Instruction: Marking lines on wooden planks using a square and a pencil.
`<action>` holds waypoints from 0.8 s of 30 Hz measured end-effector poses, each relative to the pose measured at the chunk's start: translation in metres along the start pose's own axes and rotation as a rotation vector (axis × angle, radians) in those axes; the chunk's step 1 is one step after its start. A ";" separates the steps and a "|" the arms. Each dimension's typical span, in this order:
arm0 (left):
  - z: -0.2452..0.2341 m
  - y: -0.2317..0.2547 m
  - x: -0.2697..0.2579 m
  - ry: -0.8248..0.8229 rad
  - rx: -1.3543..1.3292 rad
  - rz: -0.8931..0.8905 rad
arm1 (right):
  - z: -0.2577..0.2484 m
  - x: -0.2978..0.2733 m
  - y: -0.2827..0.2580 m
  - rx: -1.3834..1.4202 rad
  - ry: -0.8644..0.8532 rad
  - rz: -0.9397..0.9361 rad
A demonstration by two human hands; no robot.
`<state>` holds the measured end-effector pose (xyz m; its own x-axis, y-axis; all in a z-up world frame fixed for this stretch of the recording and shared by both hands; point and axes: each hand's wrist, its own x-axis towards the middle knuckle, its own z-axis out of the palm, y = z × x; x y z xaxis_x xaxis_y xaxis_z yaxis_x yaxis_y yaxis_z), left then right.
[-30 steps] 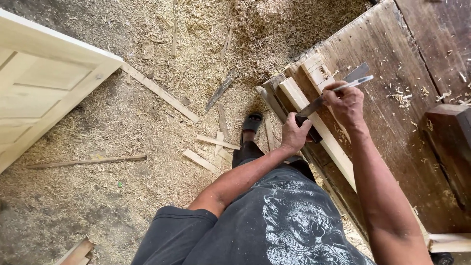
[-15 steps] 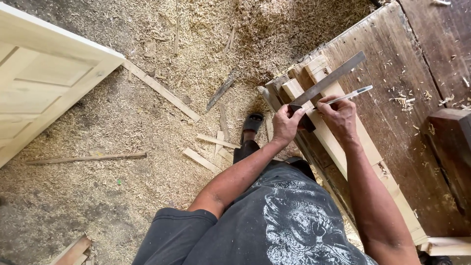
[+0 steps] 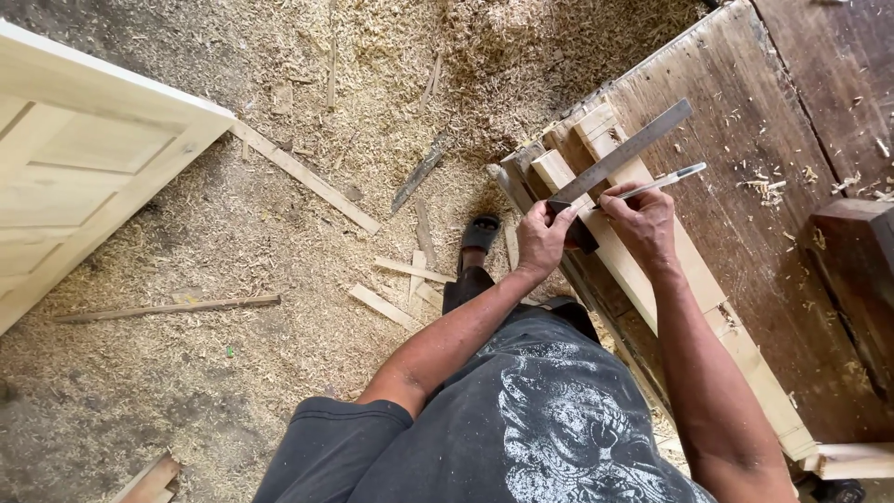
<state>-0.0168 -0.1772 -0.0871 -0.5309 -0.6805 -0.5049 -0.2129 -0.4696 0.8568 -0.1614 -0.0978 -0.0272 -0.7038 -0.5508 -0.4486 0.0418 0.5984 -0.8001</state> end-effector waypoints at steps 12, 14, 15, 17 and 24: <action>0.012 -0.016 0.015 0.065 0.107 -0.015 | 0.002 -0.003 -0.034 -0.081 -0.050 0.024; 0.015 -0.019 0.018 0.009 0.088 -0.091 | 0.004 0.004 -0.040 -0.141 -0.082 0.022; 0.014 -0.013 0.016 0.013 0.088 -0.091 | 0.009 0.011 -0.039 -0.141 -0.085 0.021; 0.014 0.000 0.013 -0.010 0.042 -0.125 | 0.020 0.025 -0.038 -0.192 -0.101 -0.063; 0.015 -0.007 0.016 0.033 0.176 -0.054 | 0.037 0.046 -0.021 -0.276 -0.159 -0.195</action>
<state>-0.0359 -0.1765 -0.1001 -0.4883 -0.6766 -0.5512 -0.3824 -0.4019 0.8320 -0.1689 -0.1575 -0.0455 -0.5601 -0.7401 -0.3722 -0.2899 0.5960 -0.7488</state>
